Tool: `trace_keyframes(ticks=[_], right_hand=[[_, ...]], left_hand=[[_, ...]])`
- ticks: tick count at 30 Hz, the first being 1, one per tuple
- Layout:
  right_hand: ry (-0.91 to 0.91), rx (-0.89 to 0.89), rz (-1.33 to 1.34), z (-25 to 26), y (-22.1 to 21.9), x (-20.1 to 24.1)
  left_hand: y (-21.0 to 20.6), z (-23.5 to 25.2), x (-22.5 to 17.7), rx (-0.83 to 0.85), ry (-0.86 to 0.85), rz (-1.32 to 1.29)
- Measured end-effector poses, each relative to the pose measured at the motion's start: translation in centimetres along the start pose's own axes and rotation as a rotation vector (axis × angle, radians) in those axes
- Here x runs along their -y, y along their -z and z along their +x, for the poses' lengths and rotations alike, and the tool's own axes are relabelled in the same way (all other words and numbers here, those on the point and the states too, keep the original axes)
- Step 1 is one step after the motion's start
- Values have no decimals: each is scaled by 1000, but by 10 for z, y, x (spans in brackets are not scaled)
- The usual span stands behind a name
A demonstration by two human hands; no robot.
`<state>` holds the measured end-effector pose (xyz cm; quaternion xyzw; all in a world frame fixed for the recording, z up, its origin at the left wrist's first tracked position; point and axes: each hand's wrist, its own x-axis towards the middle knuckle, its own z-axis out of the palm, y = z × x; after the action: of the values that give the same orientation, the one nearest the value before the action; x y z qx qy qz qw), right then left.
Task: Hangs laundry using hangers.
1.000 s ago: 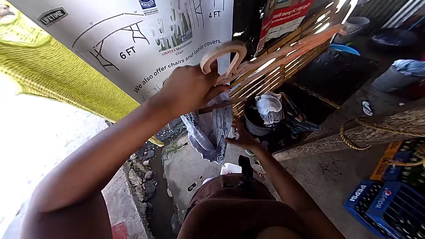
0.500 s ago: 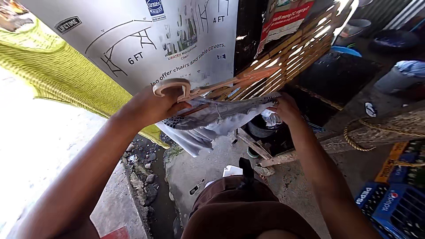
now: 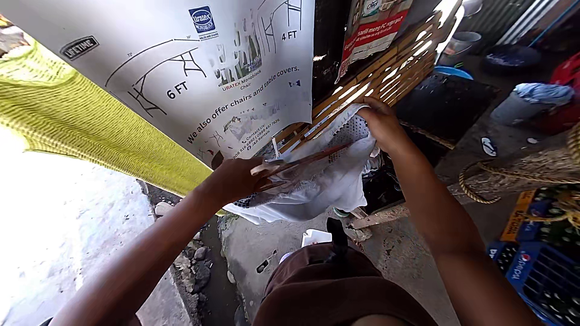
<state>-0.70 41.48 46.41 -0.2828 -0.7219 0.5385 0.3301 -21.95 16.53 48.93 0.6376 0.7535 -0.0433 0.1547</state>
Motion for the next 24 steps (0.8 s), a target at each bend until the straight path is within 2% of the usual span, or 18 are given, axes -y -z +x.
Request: trace_keyframes(ticks=[2,4,5,7,8,11,13,16,18,20,23,24], right_hand=[[59,17,3,-5,1,9],[185,126,-20,-17,1,18],[280,237,-63,-26,1,22],[440,521,-183,-48,3,30],[465,641,-255,-60,4,35],[437,941,-492,-77,15,36],[356,1057,-600,-78,21,32],[253,1102,-657,-70,19,25],[251,1100,-633,-66,16,18],[325,1068,-579,-64,14,14],[486,879,-490,-65,9,9],[486,796,-449,-64,5,8]], left_hand=[[0,3,-13,81,107,-8],[-1,6,-21,39,205,-15],[-2,8,-18,-17,233,-2],[-5,9,-8,-180,236,27],[-6,8,-4,-276,223,20],[-15,2,11,-681,4,91],[-12,-6,15,-850,-38,113],[-1,-18,18,-1057,-75,198],[6,-25,21,-1150,-87,248],[15,-32,22,-1199,-74,261],[29,-48,22,-1245,-60,259],[33,-52,22,-1278,-69,255]])
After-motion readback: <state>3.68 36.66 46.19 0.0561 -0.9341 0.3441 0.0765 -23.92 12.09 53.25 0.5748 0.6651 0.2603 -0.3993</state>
